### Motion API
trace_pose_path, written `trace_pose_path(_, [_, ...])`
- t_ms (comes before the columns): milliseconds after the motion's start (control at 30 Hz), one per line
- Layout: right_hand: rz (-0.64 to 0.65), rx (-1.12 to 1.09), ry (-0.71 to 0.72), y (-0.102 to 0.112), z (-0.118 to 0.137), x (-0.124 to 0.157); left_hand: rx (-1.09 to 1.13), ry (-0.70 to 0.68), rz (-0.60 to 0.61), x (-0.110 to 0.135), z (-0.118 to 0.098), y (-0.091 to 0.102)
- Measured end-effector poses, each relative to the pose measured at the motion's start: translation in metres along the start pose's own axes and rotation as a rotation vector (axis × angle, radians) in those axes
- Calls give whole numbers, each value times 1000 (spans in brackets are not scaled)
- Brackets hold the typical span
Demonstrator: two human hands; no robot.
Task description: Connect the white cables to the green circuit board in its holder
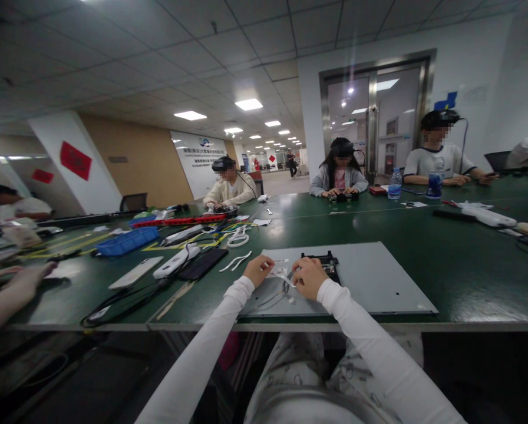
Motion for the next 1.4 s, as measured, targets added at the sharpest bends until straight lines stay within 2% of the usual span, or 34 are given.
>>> trace_pose_path(100, [26,4,13,-2,-1,1,-34,18,-42,0,5,1])
trace_pose_path(200, [-12,-2,34,-2,-1,0,-79,61,-104,-1,9,5])
trace_pose_path(367, [-230,-121,71,13,2,-2,-106,199,-203,-3,17,24])
trace_pose_path(533, [-429,-203,83,47,3,2,-98,369,-300,0,43,59])
trace_pose_path(633, [-478,-155,91,71,-9,4,-99,508,-360,5,67,81])
trace_pose_path(767, [-475,-48,6,91,-52,5,-176,641,-396,8,93,97])
trace_pose_path(867, [-470,-31,-141,92,-97,10,-227,670,-371,8,101,93])
trace_pose_path(967, [-471,-51,-429,84,-140,23,-285,625,-292,7,99,81])
trace_pose_path(1000, [-462,-41,-529,80,-151,28,-319,608,-264,8,97,78])
trace_pose_path(1067, [-450,-11,-635,74,-164,35,-417,599,-227,8,92,74])
trace_pose_path(1200, [-370,71,-631,64,-169,37,-593,626,-189,11,81,73])
trace_pose_path(1300, [-293,108,-574,59,-167,34,-636,597,-125,11,73,72])
trace_pose_path(1400, [-275,111,-541,55,-166,33,-677,572,-59,9,69,68])
Point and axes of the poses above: each hand's wrist, its own x-axis away from the middle knuckle, its own y-axis out of the back of the hand, z = x × y, the point moved 2 cm from there along -x, towards the middle knuckle, and after that the axes turned 2 degrees about -y, right-handed, at the moved point
